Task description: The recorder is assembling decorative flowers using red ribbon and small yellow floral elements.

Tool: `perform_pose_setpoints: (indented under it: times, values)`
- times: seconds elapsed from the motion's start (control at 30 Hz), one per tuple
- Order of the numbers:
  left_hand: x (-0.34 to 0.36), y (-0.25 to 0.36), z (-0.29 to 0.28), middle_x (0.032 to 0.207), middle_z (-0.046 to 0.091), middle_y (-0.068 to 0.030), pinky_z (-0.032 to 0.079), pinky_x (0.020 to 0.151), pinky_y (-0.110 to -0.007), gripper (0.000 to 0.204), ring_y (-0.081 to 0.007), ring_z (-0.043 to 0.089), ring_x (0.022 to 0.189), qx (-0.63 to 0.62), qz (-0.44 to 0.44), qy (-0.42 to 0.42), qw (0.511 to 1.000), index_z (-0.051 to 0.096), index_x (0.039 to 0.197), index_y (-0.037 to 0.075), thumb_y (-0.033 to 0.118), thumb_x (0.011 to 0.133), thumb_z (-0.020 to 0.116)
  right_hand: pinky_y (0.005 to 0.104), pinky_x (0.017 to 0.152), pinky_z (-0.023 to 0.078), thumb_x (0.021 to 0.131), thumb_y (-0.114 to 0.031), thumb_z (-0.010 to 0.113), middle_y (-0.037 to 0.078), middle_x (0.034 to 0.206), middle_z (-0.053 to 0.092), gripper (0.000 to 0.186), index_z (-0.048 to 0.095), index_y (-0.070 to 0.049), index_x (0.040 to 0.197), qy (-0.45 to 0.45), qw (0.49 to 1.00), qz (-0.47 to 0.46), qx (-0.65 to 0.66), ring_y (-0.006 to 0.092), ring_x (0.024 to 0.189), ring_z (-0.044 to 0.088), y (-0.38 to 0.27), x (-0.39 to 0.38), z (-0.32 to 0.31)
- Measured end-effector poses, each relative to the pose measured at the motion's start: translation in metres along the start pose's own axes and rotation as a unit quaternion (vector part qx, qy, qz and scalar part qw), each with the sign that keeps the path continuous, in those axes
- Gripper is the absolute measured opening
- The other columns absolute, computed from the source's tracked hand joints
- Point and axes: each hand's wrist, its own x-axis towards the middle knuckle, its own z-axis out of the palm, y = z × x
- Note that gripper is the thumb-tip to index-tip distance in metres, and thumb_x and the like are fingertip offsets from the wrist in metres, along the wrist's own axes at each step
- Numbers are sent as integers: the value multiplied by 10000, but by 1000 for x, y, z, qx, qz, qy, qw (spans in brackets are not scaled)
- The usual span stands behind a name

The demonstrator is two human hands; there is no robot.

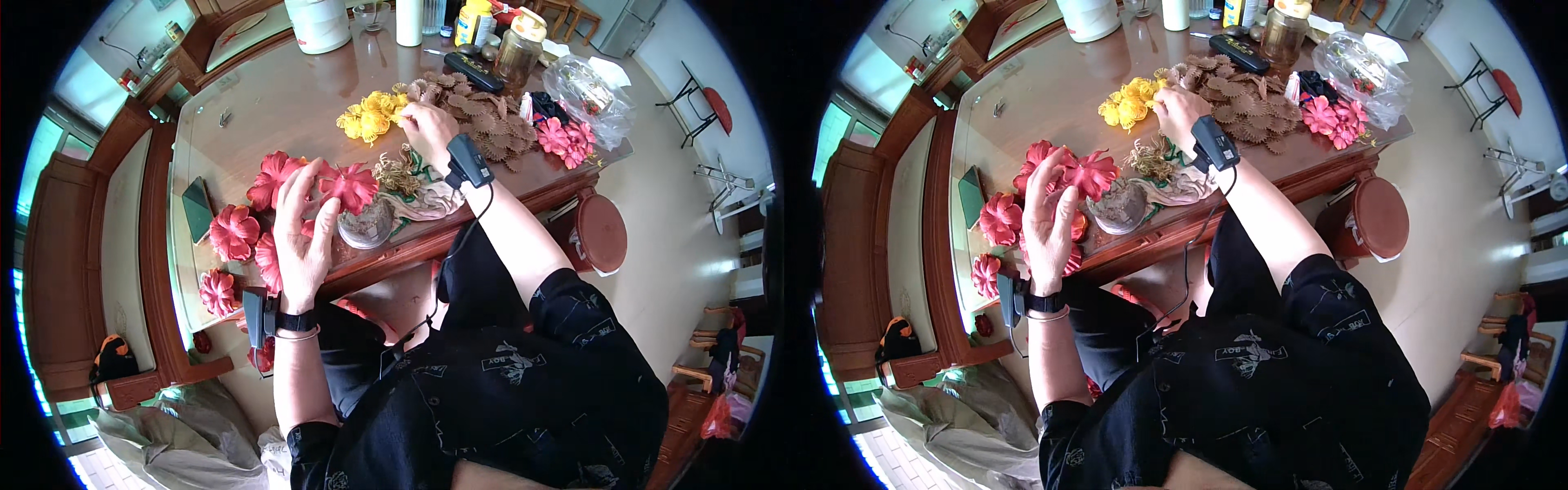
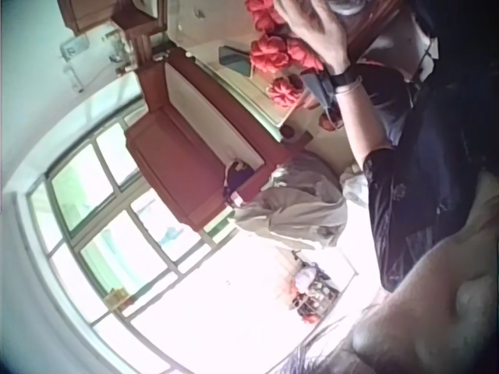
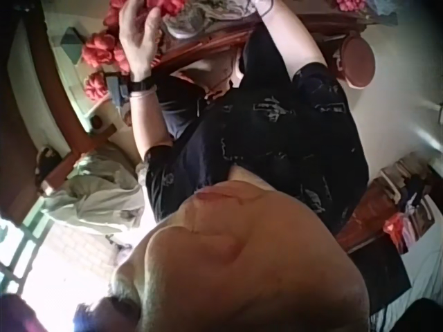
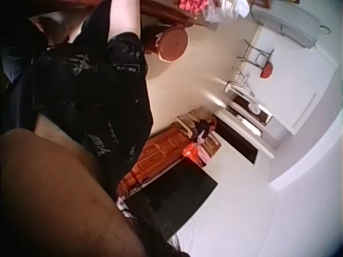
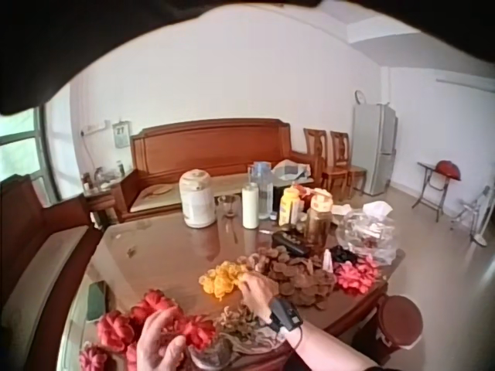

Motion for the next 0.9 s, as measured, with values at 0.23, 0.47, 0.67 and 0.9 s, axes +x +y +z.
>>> perform_pose_setpoints:
  times: [0.23, 0.47, 0.67, 0.9]
  values:
    - [-12, -20, 4, 1203, 562, -124, 442, 947, -315, 389, -202, 548, 1100, 10, -25, -22, 999, 557, 1242, 2, 119, 882, 643, 306, 579, 486, 809, -146, 694, 86, 764, 669, 117, 664, -49, 867, -46, 987, 68, 138, 184, 617, 627, -35, -5, -43]
    - [-31, -2, 12, 980, 615, -42, 476, 777, -242, 205, -94, 566, 855, -9, -14, 171, 985, 605, 1084, 3, 49, 886, 640, 206, 545, 460, 857, -93, 683, 28, 755, 670, 117, 671, -23, 950, -76, 946, 102, 297, 39, 619, 584, -86, -29, -81]
    - [-44, 37, 29, 795, 623, -15, 457, 631, -204, 214, -70, 557, 665, -179, -147, 7, 973, 643, 984, -14, 165, 978, 525, 223, 578, 480, 811, 12, 673, 59, 826, 668, 153, 677, -24, 960, -61, 956, -75, 279, 104, 683, 617, -122, -41, -110]
    - [-38, 34, 26, 784, 639, -34, 437, 588, -196, 174, -79, 552, 633, -314, -217, -28, 924, 638, 972, 5, 158, 956, 557, 280, 645, 527, 788, 12, 674, 64, 872, 670, 231, 682, -78, 1000, -60, 949, -205, 231, 185, 745, 660, -130, -49, -109]
